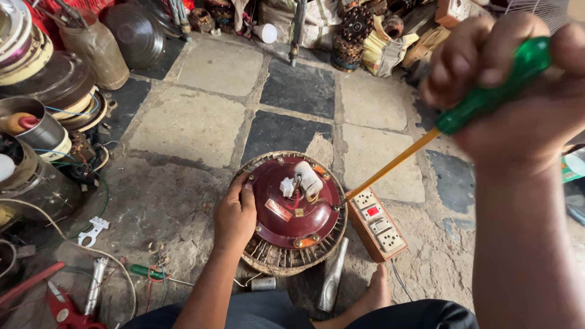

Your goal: The person sits on the floor and repairs a ceiling fan motor by connecting wires to a capacitor and tightening screws with a screwdriver. The person uses a power strip to test the connections.

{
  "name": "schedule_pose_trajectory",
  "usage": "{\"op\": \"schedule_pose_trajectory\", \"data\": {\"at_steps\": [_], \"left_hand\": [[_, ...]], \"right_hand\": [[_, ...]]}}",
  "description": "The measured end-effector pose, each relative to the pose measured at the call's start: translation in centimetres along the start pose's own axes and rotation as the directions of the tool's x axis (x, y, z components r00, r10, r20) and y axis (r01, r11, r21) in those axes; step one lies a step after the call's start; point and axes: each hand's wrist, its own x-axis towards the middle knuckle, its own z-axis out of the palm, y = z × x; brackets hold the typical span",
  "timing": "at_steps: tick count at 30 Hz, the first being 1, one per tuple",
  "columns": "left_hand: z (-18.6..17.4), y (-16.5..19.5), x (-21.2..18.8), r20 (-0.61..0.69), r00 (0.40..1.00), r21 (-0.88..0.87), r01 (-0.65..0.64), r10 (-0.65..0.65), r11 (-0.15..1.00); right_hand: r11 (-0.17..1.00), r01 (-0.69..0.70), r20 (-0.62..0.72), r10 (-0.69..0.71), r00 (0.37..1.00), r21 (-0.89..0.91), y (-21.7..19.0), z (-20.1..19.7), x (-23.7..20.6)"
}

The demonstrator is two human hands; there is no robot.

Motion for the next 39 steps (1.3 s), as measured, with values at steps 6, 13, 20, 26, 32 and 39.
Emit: {"op": "schedule_pose_trajectory", "data": {"at_steps": [6, 13, 20, 26, 32, 39], "left_hand": [[0.5, 0.7, 0.9, 0.009, 0.986, 0.124, 0.165, -0.168, 0.978], [1.0, -0.3, 0.9, -0.105, 0.994, 0.038, 0.021, -0.017, 0.999], [0.5, 0.0, -0.4, -0.095, 0.993, 0.016, 0.066, -0.065, 0.998], [1.5, -0.3, -8.7, -0.192, 0.979, -0.125, 0.047, -0.071, 0.991], [-0.5, -0.2, -10.3, -0.126, 0.970, -0.300, 0.161, -0.206, 0.940], [-2.1, -0.4, -1.4, 0.073, 0.991, 0.157, 0.102, -0.114, 0.982]], "right_hand": [[0.812, 0.114, -0.206, 0.008, 0.979, 0.572, 2.1, 0.8, 0.6], [0.948, 0.303, -0.370, -0.248, 0.895, 0.099, 5.0, 1.4, 1.2], [0.765, 0.358, -0.304, -0.570, 0.764, -0.536, 5.5, 1.6, 0.5], [0.854, 0.353, -0.328, -0.482, 0.813, -0.382, 0.4, -0.4, -3.4], [0.848, 0.353, -0.297, -0.481, 0.825, -0.394, -1.2, -2.2, -6.6], [0.844, 0.326, -0.243, -0.454, 0.857, -0.425, -0.5, 2.6, -8.2]]}}
